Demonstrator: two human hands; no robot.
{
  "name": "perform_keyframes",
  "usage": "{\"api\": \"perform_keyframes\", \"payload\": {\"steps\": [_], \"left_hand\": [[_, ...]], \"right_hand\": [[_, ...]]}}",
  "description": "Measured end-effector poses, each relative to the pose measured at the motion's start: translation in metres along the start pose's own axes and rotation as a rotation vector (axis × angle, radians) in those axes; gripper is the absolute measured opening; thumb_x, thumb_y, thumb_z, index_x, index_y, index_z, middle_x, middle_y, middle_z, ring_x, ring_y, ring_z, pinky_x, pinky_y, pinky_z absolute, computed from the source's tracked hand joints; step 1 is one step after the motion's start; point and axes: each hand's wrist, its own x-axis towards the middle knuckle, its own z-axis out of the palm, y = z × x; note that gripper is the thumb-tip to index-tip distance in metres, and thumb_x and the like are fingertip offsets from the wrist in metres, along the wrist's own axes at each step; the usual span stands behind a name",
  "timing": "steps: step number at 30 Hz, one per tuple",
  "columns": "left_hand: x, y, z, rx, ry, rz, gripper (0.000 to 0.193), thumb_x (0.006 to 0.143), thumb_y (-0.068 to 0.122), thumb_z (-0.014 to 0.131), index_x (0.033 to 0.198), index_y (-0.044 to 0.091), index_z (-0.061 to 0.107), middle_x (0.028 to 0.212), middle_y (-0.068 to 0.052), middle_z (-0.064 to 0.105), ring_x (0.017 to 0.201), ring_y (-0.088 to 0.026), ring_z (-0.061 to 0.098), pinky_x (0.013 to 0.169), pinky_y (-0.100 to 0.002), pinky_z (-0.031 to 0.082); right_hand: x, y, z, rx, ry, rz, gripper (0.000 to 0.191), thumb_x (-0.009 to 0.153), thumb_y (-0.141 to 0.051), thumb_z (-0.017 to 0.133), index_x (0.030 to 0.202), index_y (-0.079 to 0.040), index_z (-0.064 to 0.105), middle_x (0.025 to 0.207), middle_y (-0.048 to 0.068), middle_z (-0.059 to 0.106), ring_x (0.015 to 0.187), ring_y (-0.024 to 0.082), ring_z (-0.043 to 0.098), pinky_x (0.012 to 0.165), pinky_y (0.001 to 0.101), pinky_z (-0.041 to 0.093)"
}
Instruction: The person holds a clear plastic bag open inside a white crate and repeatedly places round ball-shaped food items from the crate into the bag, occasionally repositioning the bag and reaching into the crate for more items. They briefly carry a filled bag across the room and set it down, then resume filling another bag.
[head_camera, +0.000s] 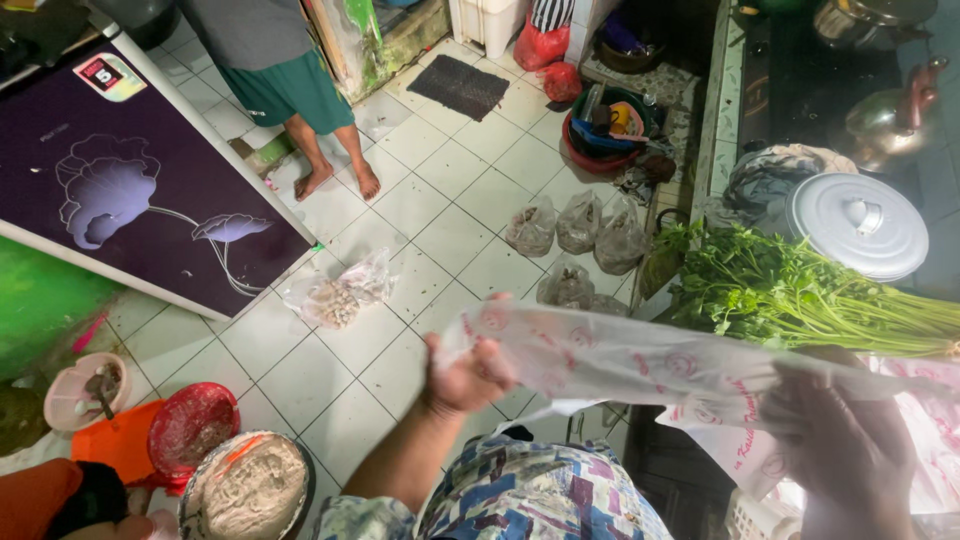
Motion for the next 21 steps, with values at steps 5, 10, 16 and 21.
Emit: {"api": "perform_keyframes", "payload": {"steps": [5,10,16,21], "left_hand": [[0.007,-0.067,-0.006,0.078,-0.140,-0.174,0.102,0.086,0.047,0.073,0.162,0.026,0.009,0.162,-0.018,0.025,0.143,-0.035,0.043,0.110,-0.059,0.047],[-0.007,-0.080,-0.039,0.432,0.117,-0.284,0.059,0.109,0.008,0.072,0.159,0.001,0.041,0.112,-0.023,0.068,0.102,-0.025,0.071,0.089,-0.038,0.061],[-0.001,-0.087,-0.069,0.610,0.460,-0.225,0.021,0.116,0.017,0.059,0.106,0.001,0.068,0.088,-0.011,0.071,0.071,-0.012,0.066,0.062,-0.026,0.055],[0.006,-0.078,-0.061,0.936,0.443,-0.212,0.022,0.106,0.021,0.054,0.107,0.005,0.069,0.090,-0.005,0.074,0.073,-0.009,0.068,0.062,-0.023,0.054]], "right_hand": [[-0.007,0.010,0.002,-0.234,0.393,0.015,0.025,0.114,-0.023,0.059,0.121,0.001,0.060,0.090,0.003,0.057,0.070,0.007,0.053,0.053,0.0229,0.040],[-0.034,0.027,-0.028,-0.904,0.486,-0.021,0.031,0.112,-0.022,0.054,0.123,0.006,0.062,0.092,0.007,0.059,0.072,0.010,0.059,0.060,0.0236,0.045],[-0.046,0.077,-0.090,-0.581,0.401,-0.058,0.022,0.115,-0.020,0.058,0.120,0.002,0.061,0.087,0.006,0.055,0.072,0.010,0.052,0.062,0.0233,0.041],[-0.043,0.090,-0.065,-1.387,0.610,-0.025,0.035,0.103,-0.029,0.066,0.124,-0.001,0.067,0.091,0.017,0.067,0.081,0.024,0.062,0.074,0.0371,0.050]]}}
